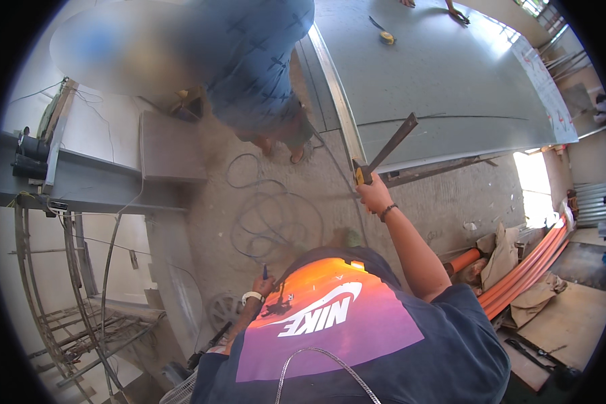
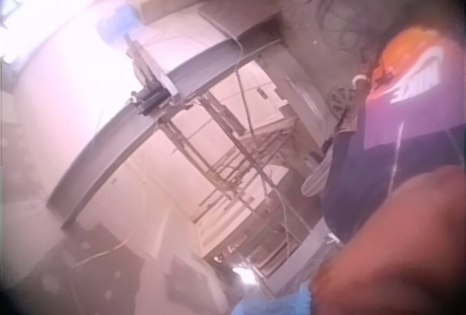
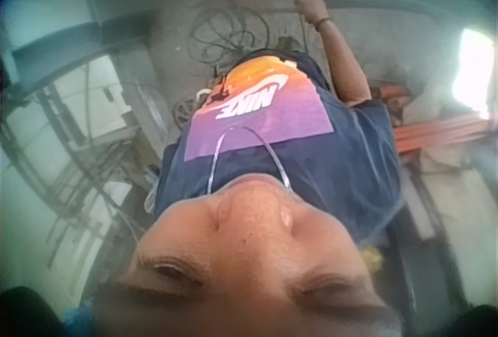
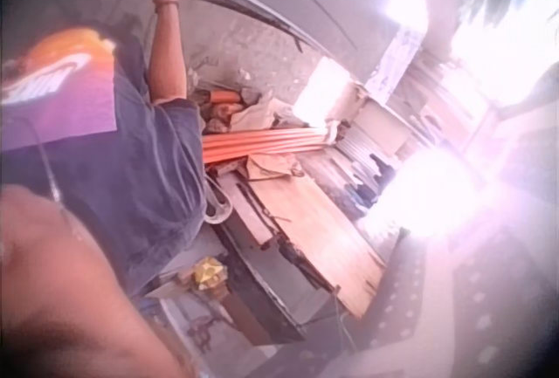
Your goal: The person cleans a large grey metal sheet with a brush, then positions a metal frame on it. They use a clamp to secure the frame while another person assists in holding the sheet steady.
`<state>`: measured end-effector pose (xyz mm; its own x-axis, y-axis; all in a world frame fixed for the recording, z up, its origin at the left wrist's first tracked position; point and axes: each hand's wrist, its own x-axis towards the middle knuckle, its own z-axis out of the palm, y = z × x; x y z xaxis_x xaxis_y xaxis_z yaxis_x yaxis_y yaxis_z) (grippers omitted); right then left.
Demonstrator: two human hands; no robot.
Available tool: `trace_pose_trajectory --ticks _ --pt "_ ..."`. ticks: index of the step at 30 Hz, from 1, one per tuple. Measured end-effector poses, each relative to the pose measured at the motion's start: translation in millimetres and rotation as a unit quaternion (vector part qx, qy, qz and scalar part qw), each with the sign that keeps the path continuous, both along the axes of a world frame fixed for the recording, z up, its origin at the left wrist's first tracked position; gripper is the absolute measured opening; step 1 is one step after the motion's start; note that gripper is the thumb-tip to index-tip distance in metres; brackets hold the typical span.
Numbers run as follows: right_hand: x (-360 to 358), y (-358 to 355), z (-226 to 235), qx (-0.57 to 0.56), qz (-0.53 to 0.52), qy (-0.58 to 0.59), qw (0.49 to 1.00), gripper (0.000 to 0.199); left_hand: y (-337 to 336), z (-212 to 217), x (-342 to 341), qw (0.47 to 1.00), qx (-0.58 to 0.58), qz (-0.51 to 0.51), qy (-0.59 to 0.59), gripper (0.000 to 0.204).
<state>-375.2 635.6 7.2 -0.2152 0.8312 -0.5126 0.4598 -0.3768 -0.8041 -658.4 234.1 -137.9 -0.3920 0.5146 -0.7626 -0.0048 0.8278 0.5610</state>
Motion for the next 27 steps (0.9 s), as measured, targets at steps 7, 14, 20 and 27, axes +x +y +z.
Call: trace_pose_trajectory --ticks 7,14,20,27 --pt "5 3 -9 -0.009 -0.012 0.032 0.999 0.048 -9 -27 -10 0.998 -0.019 -0.054 0.003 0.027" --pt "6 -8 -9 0.005 -0.002 -0.018 1.0 0.033 -33 -64 -13 0.999 -0.013 -0.018 -0.023 0.029" --pt "12 -28 9 -0.021 -0.023 0.035 0.999 0.032 -36 -63 -18 0.999 -0.013 -0.001 -0.031 0.028" --pt "47 -64 13 -0.026 -0.032 0.054 0.998 0.028 -22 -51 -21 0.999 -0.022 -0.037 0.011 0.026"
